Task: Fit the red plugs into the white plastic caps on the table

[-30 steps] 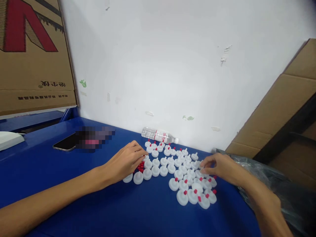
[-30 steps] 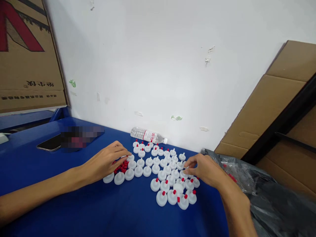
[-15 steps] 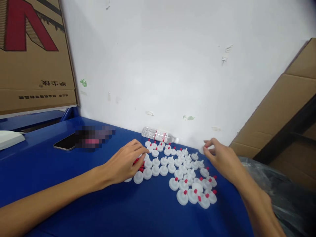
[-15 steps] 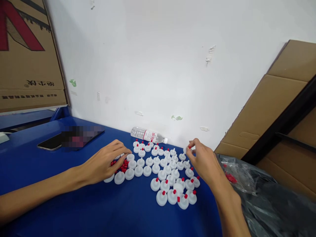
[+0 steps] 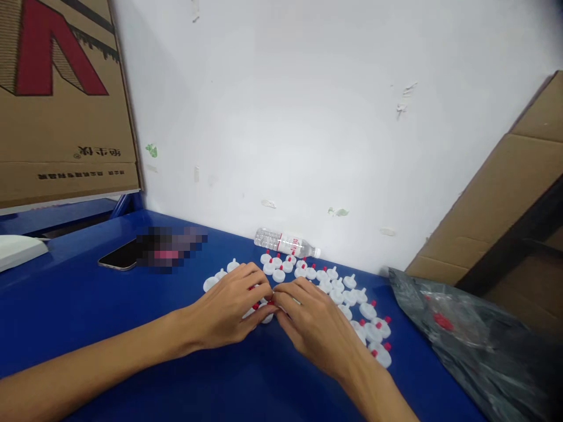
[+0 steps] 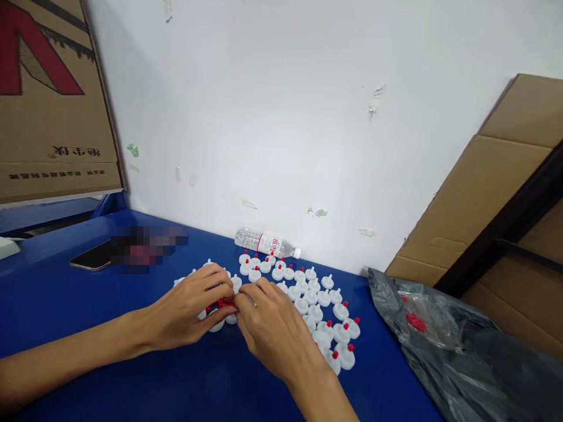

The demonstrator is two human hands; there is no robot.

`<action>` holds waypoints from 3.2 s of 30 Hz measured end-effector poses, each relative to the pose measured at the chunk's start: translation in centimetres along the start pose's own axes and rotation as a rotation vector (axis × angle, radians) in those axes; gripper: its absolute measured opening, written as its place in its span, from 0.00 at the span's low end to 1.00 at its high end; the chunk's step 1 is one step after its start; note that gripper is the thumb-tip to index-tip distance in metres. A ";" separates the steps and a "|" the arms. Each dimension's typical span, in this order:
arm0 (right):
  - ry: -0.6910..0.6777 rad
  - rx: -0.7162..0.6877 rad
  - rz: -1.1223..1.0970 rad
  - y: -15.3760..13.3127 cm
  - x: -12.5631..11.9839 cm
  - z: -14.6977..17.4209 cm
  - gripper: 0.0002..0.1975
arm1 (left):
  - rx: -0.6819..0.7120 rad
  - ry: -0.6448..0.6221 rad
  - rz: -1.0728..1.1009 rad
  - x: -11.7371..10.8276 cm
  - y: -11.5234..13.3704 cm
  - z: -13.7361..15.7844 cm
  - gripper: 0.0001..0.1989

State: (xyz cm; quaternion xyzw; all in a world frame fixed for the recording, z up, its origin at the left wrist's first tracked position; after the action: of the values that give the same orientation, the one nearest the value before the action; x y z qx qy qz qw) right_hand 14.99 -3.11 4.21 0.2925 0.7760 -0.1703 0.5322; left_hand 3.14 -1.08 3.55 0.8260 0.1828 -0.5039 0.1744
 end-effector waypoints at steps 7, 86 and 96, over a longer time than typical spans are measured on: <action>0.009 0.010 -0.015 0.5 -0.2 0.3 0.09 | -0.032 0.012 -0.002 -0.4 -0.7 -0.2 0.08; 0.128 -0.014 0.109 0.7 -1.4 0.4 0.05 | -0.041 -0.115 0.046 0.5 -0.2 -0.1 0.10; 0.125 0.002 0.052 -0.1 -1.3 0.3 0.07 | 0.014 -0.006 0.029 -0.5 -0.3 -0.1 0.10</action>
State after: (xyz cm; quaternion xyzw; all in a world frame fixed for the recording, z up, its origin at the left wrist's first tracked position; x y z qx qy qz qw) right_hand 15.48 -3.75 5.24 0.3233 0.7996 -0.1387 0.4867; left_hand 2.84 -0.83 3.99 0.8283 0.1668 -0.5050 0.1763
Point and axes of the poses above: each hand's wrist, its own z-axis away from the middle knuckle, its own x-axis out of the palm, y = z × x, the point moved 7 cm from there along -z, towards the middle knuckle, and after that the axes turned 10 degrees about -y, right-handed, at the moved point
